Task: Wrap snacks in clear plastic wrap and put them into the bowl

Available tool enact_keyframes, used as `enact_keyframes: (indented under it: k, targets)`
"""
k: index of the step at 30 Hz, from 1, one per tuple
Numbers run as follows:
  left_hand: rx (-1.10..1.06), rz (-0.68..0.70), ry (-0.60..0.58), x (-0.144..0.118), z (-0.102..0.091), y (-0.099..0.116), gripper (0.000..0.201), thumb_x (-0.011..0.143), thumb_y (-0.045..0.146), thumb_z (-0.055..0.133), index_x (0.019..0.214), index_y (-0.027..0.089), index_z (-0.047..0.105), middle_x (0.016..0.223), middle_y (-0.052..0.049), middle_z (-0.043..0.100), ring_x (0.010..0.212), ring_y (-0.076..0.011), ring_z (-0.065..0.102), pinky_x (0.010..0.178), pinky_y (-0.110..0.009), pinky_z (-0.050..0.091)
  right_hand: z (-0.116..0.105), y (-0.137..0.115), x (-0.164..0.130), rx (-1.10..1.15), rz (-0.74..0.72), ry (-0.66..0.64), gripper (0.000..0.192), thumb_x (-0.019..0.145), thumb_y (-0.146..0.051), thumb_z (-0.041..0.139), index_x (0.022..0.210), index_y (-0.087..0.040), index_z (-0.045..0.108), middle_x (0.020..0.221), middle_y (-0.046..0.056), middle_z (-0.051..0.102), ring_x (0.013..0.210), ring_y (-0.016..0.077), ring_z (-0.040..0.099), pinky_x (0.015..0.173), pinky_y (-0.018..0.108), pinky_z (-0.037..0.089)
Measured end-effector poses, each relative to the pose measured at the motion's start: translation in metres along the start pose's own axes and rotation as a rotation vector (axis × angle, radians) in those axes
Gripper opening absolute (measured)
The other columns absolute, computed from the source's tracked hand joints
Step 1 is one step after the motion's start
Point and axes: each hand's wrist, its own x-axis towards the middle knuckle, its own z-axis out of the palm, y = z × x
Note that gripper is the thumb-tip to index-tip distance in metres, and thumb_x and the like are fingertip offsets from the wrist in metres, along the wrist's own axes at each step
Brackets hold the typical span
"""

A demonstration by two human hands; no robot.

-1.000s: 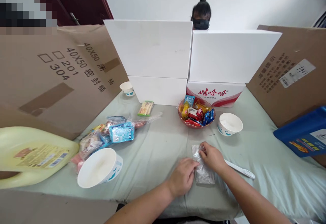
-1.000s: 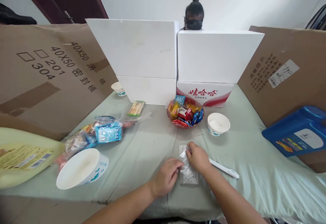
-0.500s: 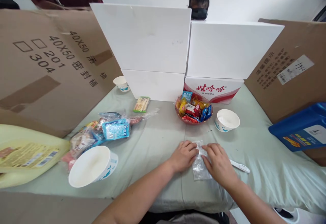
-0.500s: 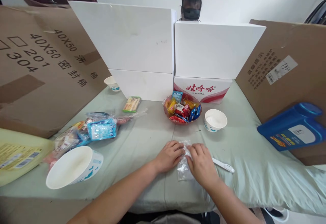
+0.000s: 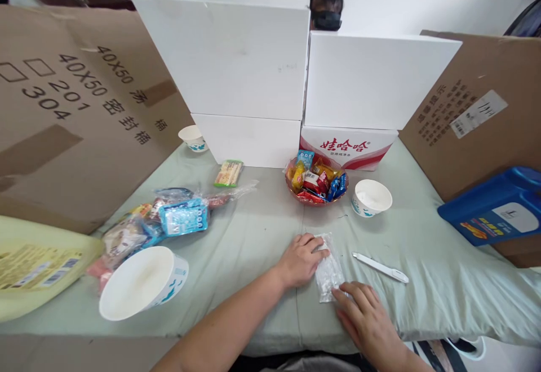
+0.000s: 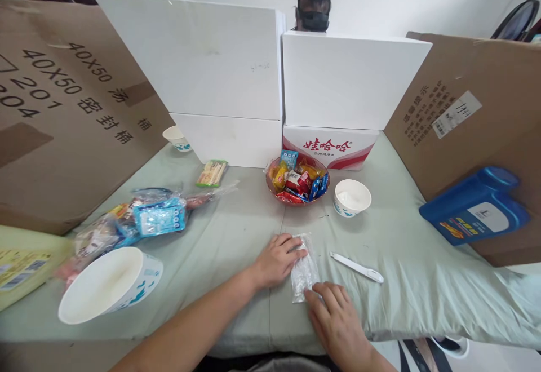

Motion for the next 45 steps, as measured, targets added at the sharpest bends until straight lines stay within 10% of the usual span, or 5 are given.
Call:
enact_keyframes:
  k: [11,22,32,39,45]
  targets:
    - [-0.103,0.042,0.001,-0.001,-0.001,0.001,0.027,0.086,0.036,0.064,0.111,0.024,0.066,0.118,-0.004,0.063,0.109,-0.0246,0.049,0.093,-0.039,0.040,0.003,0.003,0.023,0.074,-0.249,-0.069,0.025,0.092,-0.008,0.035,0.099,-0.018,0.057,0.098,0.008,0.065,0.096,0.0180,0.057,0.093,0.037,0.041]
    - [-0.361,-0.014,0.134,-0.002,0.001,-0.009,0.070,0.079,0.003,0.041,0.144,0.022,0.027,0.135,-0.011,0.050,0.124,-0.0227,0.047,0.101,-0.044,0.043,0.046,0.044,0.091,-0.196,0.122,-0.121,0.021,0.097,-0.016,0.036,0.095,-0.017,0.058,0.080,0.004,0.061,0.062,0.0145,0.056,0.057,0.027,0.035]
    - [-0.292,-0.190,0.177,0.001,-0.005,-0.002,0.003,0.081,0.020,0.063,0.083,0.019,0.064,0.111,-0.009,0.056,0.105,-0.0245,0.052,0.092,-0.042,0.047,0.055,0.038,0.088,-0.225,0.176,-0.097,0.014,0.095,-0.017,0.045,0.090,-0.020,0.057,0.081,0.002,0.057,0.067,0.0148,0.052,0.061,0.028,0.033]
    - [-0.231,-0.270,0.183,0.000,-0.007,-0.001,0.018,0.074,0.018,0.069,0.092,0.020,0.066,0.107,-0.007,0.056,0.104,-0.0251,0.049,0.093,-0.043,0.044,0.037,0.047,0.082,-0.288,0.298,0.029,0.017,0.094,-0.015,0.044,0.101,-0.017,0.059,0.095,0.010,0.060,0.087,0.0225,0.053,0.078,0.035,0.039]
    - [-0.246,-0.264,0.178,0.000,-0.008,-0.002,0.019,0.076,0.018,0.066,0.094,0.021,0.066,0.106,-0.007,0.056,0.103,-0.0248,0.049,0.092,-0.043,0.045,0.032,0.030,0.075,-0.077,0.063,0.033,0.020,0.092,-0.017,0.047,0.107,-0.020,0.060,0.114,0.010,0.060,0.114,0.0250,0.050,0.097,0.044,0.043]
